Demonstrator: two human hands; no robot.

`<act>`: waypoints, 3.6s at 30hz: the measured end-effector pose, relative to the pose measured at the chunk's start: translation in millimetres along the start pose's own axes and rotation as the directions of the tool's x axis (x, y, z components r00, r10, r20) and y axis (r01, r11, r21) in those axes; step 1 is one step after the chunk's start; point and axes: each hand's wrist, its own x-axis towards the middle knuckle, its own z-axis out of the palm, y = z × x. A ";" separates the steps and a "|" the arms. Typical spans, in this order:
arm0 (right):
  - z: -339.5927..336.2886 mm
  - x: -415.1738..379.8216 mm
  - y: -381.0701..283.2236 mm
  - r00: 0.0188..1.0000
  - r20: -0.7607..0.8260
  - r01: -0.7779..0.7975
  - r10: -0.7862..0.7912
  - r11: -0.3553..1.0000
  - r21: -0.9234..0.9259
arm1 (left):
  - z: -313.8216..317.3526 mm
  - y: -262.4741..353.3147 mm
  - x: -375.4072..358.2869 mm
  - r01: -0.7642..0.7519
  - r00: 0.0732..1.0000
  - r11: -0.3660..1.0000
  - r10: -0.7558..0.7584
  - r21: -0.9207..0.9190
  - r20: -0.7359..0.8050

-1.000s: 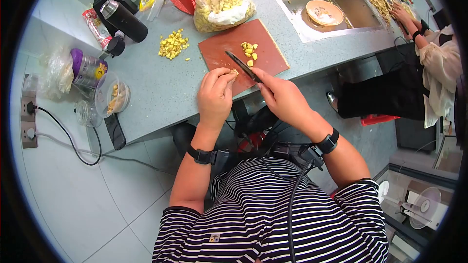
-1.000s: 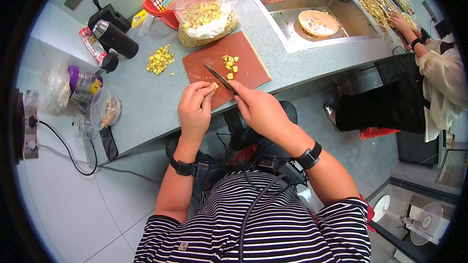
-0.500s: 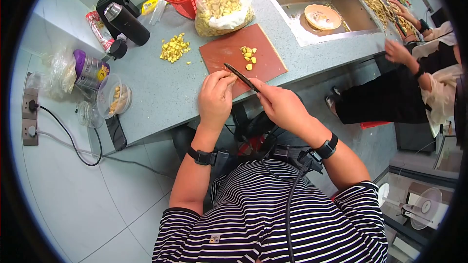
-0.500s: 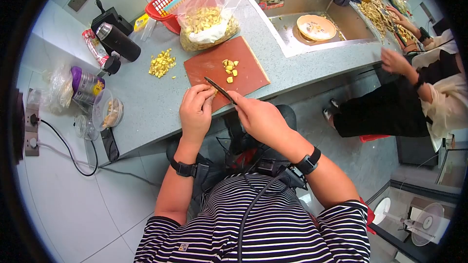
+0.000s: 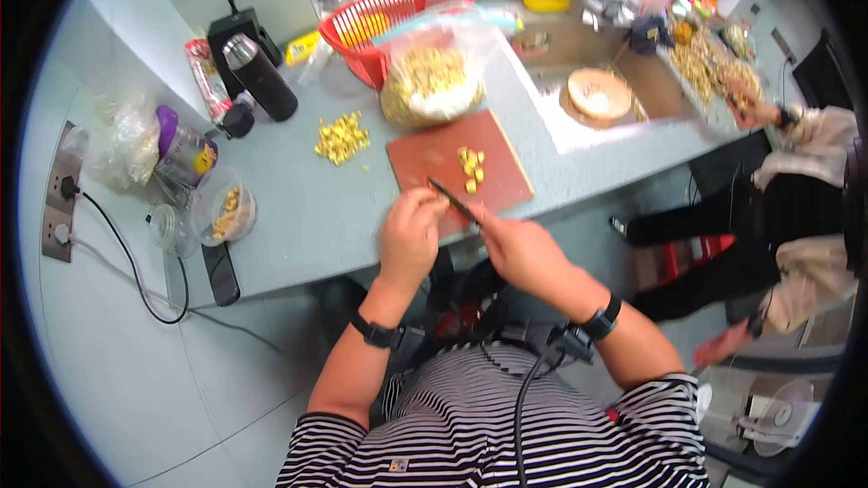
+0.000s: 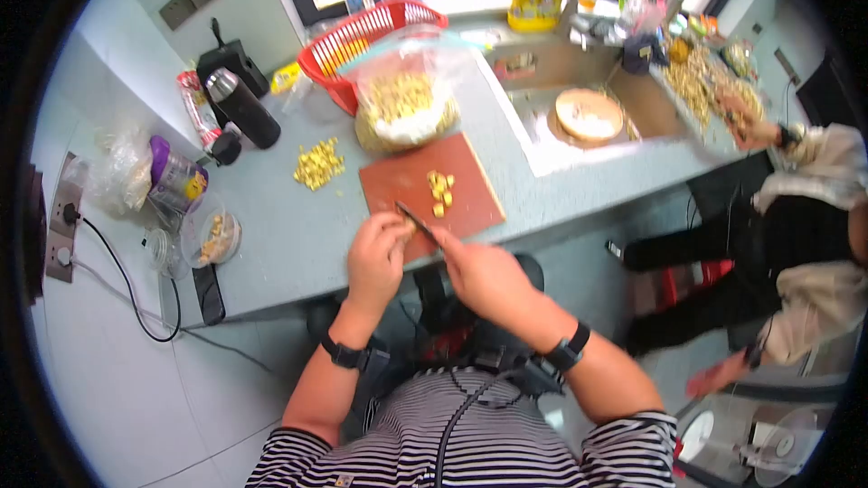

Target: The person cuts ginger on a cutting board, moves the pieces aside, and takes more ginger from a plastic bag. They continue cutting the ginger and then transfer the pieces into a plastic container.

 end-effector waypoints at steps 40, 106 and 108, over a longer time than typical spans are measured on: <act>29.3 -5.4 -3.0 1.000 -0.001 0.013 -0.014 0.960 -0.280 | -2.1 -1.4 0.3 0.019 1.000 0.994 -0.021 -0.111 -0.012; 21.9 -17.0 9.6 0.995 -0.091 -0.010 0.030 0.979 0.206 | 4.3 -2.6 -5.4 0.053 0.999 0.996 -0.053 -0.070 0.002; 23.4 -16.1 8.4 0.995 -0.087 -0.019 0.039 0.976 0.215 | 4.0 -2.3 -6.0 0.072 0.997 0.996 -0.071 -0.060 0.020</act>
